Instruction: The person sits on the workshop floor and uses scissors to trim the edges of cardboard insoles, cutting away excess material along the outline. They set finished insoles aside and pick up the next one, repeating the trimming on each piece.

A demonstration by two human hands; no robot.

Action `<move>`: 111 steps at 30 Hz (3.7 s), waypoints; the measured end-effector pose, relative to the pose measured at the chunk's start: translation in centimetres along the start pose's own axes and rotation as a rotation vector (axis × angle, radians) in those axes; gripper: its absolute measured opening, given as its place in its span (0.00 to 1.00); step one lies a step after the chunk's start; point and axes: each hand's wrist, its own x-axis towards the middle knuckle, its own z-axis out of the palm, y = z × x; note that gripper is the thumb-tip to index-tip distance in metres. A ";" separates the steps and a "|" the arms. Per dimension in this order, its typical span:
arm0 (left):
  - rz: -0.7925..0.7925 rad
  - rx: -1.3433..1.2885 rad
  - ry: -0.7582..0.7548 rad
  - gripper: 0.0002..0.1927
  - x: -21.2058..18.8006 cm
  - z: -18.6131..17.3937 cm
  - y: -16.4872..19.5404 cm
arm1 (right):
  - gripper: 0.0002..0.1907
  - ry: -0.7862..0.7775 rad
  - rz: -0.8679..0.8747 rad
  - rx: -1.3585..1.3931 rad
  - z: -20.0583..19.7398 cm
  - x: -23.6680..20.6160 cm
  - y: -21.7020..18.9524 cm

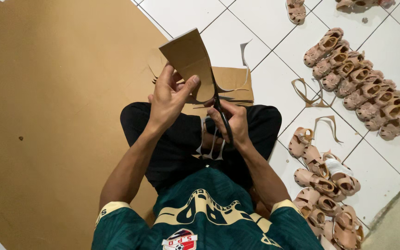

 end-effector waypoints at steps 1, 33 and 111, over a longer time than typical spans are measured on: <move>-0.021 0.014 0.009 0.27 -0.1 0.0 -0.1 | 0.21 0.008 0.013 -0.002 0.0 -0.1 -0.1; -0.032 -0.022 0.072 0.19 1.0 -0.6 -2.4 | 0.20 -0.050 0.209 0.127 0.6 -1.3 1.1; -0.127 0.102 -0.004 0.17 -1.3 1.3 0.3 | 0.19 -0.003 -0.090 0.170 -0.2 -0.2 0.1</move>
